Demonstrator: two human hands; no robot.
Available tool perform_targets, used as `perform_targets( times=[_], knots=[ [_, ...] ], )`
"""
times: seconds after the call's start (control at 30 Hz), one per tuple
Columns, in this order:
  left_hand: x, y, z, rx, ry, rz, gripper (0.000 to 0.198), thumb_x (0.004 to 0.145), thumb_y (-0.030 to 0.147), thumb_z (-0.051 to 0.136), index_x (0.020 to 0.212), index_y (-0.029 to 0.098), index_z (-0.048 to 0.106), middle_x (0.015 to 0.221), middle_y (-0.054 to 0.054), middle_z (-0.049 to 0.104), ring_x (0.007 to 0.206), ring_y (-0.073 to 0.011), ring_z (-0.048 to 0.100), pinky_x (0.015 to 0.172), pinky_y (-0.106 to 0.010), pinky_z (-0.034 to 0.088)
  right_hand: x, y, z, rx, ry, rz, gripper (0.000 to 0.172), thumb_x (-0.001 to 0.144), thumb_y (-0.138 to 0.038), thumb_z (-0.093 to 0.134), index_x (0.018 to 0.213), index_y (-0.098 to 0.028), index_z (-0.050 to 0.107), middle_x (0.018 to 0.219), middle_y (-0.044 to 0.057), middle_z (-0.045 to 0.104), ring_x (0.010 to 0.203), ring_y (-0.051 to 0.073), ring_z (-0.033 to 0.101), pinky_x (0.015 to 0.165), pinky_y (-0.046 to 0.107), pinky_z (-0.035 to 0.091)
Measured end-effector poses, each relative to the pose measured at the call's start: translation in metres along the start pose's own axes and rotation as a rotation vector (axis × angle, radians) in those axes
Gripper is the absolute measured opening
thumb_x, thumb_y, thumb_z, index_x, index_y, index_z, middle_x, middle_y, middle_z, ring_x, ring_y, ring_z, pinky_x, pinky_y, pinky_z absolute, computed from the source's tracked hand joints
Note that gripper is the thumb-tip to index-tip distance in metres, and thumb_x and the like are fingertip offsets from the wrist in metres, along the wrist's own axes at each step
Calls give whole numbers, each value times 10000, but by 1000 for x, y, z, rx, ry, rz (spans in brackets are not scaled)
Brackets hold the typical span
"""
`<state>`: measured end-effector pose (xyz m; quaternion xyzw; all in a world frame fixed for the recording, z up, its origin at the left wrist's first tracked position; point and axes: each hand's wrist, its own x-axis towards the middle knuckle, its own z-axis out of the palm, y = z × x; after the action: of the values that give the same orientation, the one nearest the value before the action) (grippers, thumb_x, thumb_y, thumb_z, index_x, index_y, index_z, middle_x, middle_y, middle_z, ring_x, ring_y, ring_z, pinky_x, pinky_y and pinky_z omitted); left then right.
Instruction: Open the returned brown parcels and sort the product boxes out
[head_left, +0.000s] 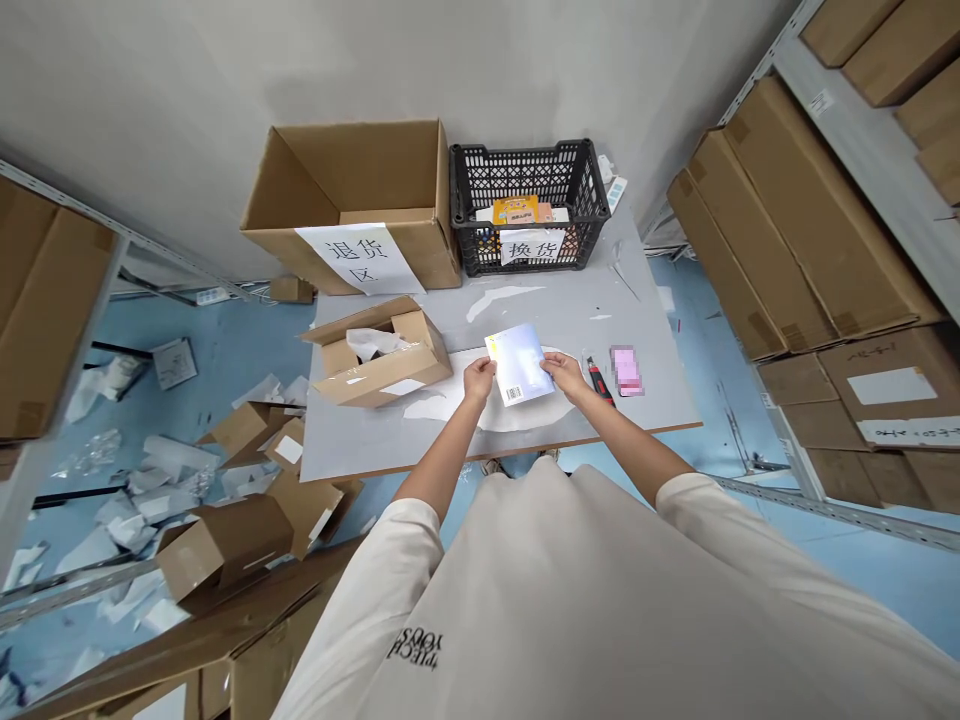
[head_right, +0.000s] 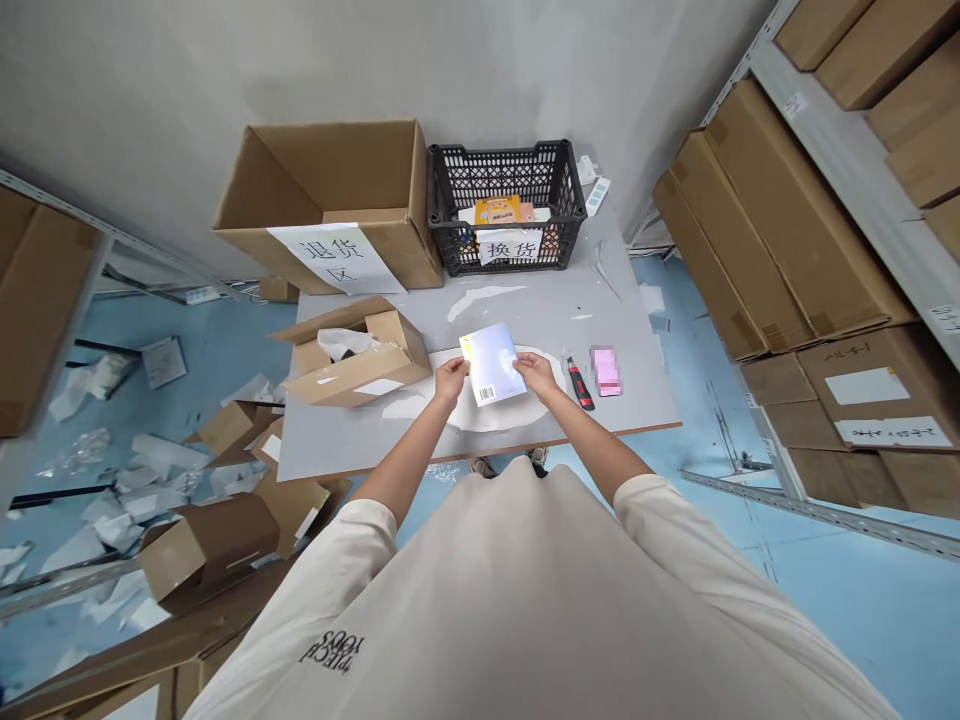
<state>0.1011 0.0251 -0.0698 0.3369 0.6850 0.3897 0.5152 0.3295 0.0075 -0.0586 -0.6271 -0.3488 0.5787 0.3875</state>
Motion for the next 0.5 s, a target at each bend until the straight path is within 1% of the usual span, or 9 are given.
perform_targets(
  times=[0.03, 0.07, 0.1, 0.2, 0.23, 0.27, 0.33, 0.4, 0.5],
  knots=[
    [-1, 1, 1, 17, 31, 18, 214, 850, 385, 813, 977, 216, 780, 987, -75, 811, 989, -239, 742, 965, -370, 567, -1, -3, 3, -6, 2, -24, 277, 818, -362, 769, 1042, -200, 787, 951, 65, 857, 906, 237, 792, 866, 359, 641],
    [-2, 3, 3, 23, 29, 31, 241, 839, 405, 831, 983, 218, 781, 1003, -80, 812, 1009, -244, 750, 978, -372, 566, -3, -5, 6, -36, 12, -61, 287, 826, -370, 769, 1055, -199, 794, 956, 66, 859, 899, 238, 791, 851, 355, 639],
    [-5, 5, 6, 13, -11, 36, 275, 831, 436, 848, 986, 217, 785, 1014, -86, 813, 1021, -252, 760, 981, -377, 566, -5, -7, 10, -88, 24, -111, 289, 836, -370, 766, 1068, -201, 804, 979, 68, 863, 900, 239, 789, 849, 354, 637],
    [-16, 9, 15, -95, -243, 6, 404, 821, 567, 884, 980, 207, 796, 1015, -111, 822, 1046, -289, 782, 962, -398, 570, -13, -9, 20, -338, 31, -307, 264, 887, -327, 739, 1113, -237, 844, 1117, 60, 874, 927, 237, 767, 923, 381, 626],
    [-20, 11, 18, -137, -282, -6, 440, 818, 605, 890, 977, 206, 797, 1011, -117, 824, 1058, -296, 785, 961, -401, 570, -17, -9, 23, -430, 22, -373, 266, 911, -308, 725, 1137, -255, 854, 1152, 54, 873, 939, 241, 757, 959, 397, 617],
    [-23, 12, 20, -174, -295, -18, 467, 814, 632, 896, 970, 204, 795, 1005, -121, 825, 1064, -298, 785, 961, -401, 570, -20, -8, 25, -516, 6, -433, 280, 936, -293, 710, 1172, -268, 859, 1173, 51, 873, 956, 249, 747, 992, 415, 605],
    [-27, 14, 22, -226, -274, -44, 478, 806, 638, 914, 941, 198, 782, 985, -120, 822, 1040, -286, 784, 956, -395, 570, -26, -6, 28, -656, -32, -536, 320, 983, -281, 687, 1255, -271, 855, 1203, 68, 870, 1011, 277, 733, 1043, 451, 578],
    [-28, 16, 22, -253, -235, -70, 440, 798, 580, 939, 903, 191, 763, 953, -108, 814, 975, -258, 774, 937, -383, 573, -31, -4, 31, -748, -76, -611, 342, 1022, -299, 673, 1317, -255, 842, 1281, 100, 852, 1111, 309, 720, 1082, 477, 551],
    [-27, 17, 16, -287, -193, -108, 325, 820, 444, 924, 902, 184, 746, 911, -77, 802, 890, -214, 742, 914, -371, 581, -33, 0, 34, -811, -123, -649, 335, 1048, -337, 662, 1323, -262, 839, 1403, 109, 809, 1264, 337, 682, 1139, 498, 514]
  ],
)
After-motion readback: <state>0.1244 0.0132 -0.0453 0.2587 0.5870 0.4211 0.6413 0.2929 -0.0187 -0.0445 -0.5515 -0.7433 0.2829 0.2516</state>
